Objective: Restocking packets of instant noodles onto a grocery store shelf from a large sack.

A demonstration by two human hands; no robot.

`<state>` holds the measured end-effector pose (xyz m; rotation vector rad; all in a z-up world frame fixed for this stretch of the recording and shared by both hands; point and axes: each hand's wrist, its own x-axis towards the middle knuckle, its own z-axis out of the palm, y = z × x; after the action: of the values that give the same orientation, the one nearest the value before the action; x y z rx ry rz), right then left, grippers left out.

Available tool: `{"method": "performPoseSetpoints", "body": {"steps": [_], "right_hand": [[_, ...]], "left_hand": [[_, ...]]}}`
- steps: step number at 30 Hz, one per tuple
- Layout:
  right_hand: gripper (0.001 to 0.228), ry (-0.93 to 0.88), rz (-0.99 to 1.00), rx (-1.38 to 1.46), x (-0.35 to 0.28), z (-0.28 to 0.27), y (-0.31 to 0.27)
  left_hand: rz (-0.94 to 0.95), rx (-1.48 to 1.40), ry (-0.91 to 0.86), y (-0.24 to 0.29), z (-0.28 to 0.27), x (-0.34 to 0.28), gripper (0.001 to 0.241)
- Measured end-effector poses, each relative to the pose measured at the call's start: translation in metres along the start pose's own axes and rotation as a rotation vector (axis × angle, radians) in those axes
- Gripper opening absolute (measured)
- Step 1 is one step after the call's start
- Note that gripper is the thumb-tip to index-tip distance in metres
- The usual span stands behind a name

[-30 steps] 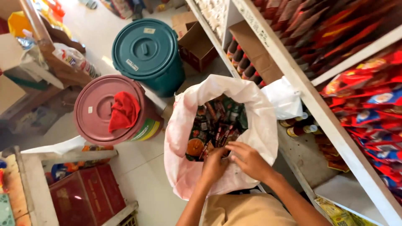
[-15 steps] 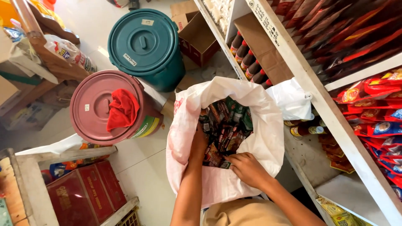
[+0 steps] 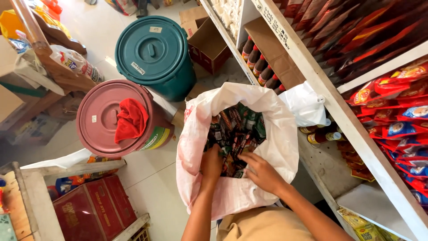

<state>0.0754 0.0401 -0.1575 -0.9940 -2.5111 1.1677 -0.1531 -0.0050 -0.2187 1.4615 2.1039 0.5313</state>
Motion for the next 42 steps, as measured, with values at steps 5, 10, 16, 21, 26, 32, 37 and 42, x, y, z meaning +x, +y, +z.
{"method": "performPoseSetpoints", "body": {"steps": [5, 10, 16, 21, 26, 32, 37, 42], "right_hand": [[0.079, 0.142, 0.004, -0.059, 0.006, -0.013, -0.013], [0.041, 0.148, -0.061, 0.076, -0.007, -0.035, -0.026], [0.036, 0.226, -0.010, 0.332, -0.034, -0.039, -0.033], [0.030, 0.409, -0.068, 0.225, -0.044, -0.065, -0.070], [0.022, 0.535, -0.057, 0.118, -0.065, -0.095, -0.105], [0.012, 0.564, 0.008, 0.341, -0.082, -0.104, -0.097], [0.009, 0.558, -0.083, 0.152, -0.093, -0.126, -0.106], [0.015, 0.583, -0.146, -0.094, -0.099, -0.132, -0.104]], "left_hand": [[0.126, -0.080, -0.086, 0.057, -0.057, -0.036, 0.026], [0.098, -0.694, -0.217, 0.089, -0.079, -0.049, 0.027], [0.098, -0.996, -0.055, 0.105, -0.062, -0.061, 0.017], [0.300, -0.718, 0.300, 0.137, -0.061, -0.074, 0.015], [0.444, -0.548, 0.432, 0.175, -0.078, -0.087, 0.029], [0.241, -0.967, -0.057, 0.183, -0.087, -0.091, 0.037], [0.202, -1.009, -0.167, 0.190, -0.086, -0.094, 0.018], [0.202, -1.063, -0.150, 0.198, -0.080, -0.090, 0.009]]}}
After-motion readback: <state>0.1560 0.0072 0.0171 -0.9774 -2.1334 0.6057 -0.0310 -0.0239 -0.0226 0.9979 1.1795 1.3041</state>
